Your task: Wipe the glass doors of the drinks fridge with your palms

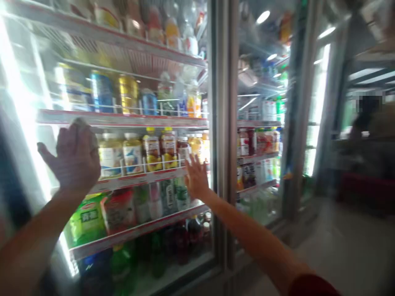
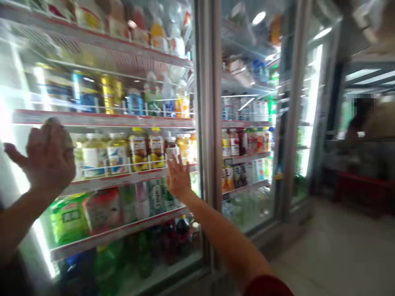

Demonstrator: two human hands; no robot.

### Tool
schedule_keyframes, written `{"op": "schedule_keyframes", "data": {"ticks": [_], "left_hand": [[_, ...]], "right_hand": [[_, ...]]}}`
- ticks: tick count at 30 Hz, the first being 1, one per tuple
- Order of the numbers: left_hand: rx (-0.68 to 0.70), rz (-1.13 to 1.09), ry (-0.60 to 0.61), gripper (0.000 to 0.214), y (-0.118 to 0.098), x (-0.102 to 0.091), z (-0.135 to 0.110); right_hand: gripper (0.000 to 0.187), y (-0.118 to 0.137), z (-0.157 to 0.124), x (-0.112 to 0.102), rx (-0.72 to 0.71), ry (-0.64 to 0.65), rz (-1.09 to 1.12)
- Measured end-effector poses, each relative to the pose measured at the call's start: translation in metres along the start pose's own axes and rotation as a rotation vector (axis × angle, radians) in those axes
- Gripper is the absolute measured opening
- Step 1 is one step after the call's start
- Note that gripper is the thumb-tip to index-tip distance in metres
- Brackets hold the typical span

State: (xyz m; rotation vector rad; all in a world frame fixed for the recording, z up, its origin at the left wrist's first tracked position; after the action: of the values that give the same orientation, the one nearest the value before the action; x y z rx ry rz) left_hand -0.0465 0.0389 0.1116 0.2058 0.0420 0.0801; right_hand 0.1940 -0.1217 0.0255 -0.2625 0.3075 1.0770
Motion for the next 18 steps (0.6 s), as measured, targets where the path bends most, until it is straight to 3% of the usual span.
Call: {"op": "schedule_keyframes", "data": {"ticks": [1, 3, 6, 8, 10, 12, 14, 16, 18], "left_hand": [[-0.017, 0.093, 0.007, 0.057, 0.006, -0.012, -0.006], [-0.041, 0.254, 0.031, 0.059, 0.011, -0.018, -0.018], [0.001, 0.443, 0.065, 0.052, 0.015, -0.001, -0.039], [0.082, 0.476, 0.193, 0.049, 0.023, 0.008, -0.050], [-0.021, 0.523, 0.112, 0.047, 0.042, -0.008, -0.054], [-0.208, 0.584, -0.066, 0.049, 0.061, -0.034, -0.056], [-0.340, 0.625, -0.147, 0.051, 0.070, -0.048, -0.058], [-0.322, 0.628, -0.060, 0.052, 0.063, -0.040, -0.060], [-0.188, 0.603, 0.088, 0.052, 0.045, -0.017, -0.065]], "right_hand": [[0.058, 0.004, -0.002, 0.007, -0.024, -0.024, 0.015], [0.057, 0.019, -0.004, 0.020, -0.113, -0.084, 0.043], [0.060, 0.043, -0.005, 0.029, -0.150, -0.183, 0.065], [0.064, 0.051, -0.005, 0.030, -0.134, -0.236, 0.067], [0.068, 0.053, -0.005, 0.030, -0.144, -0.267, 0.064], [0.073, 0.052, -0.005, 0.031, -0.170, -0.286, 0.069], [0.077, 0.051, -0.006, 0.032, -0.175, -0.296, 0.077], [0.079, 0.052, -0.007, 0.033, -0.162, -0.301, 0.084], [0.080, 0.053, -0.007, 0.032, -0.147, -0.294, 0.084]]}}
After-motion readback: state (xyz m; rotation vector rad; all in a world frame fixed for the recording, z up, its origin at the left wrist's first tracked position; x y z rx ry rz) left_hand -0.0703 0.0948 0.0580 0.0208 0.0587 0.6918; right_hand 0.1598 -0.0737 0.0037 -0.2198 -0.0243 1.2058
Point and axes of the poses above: each hand's wrist, its own z-axis towards the middle knuckle, its own x-axis out of the palm, y = z × x, the point moved 4 cm from there along z, towards the middle knuckle, and after that the axes turned 4 degrees about x, right-handed, at the moved point
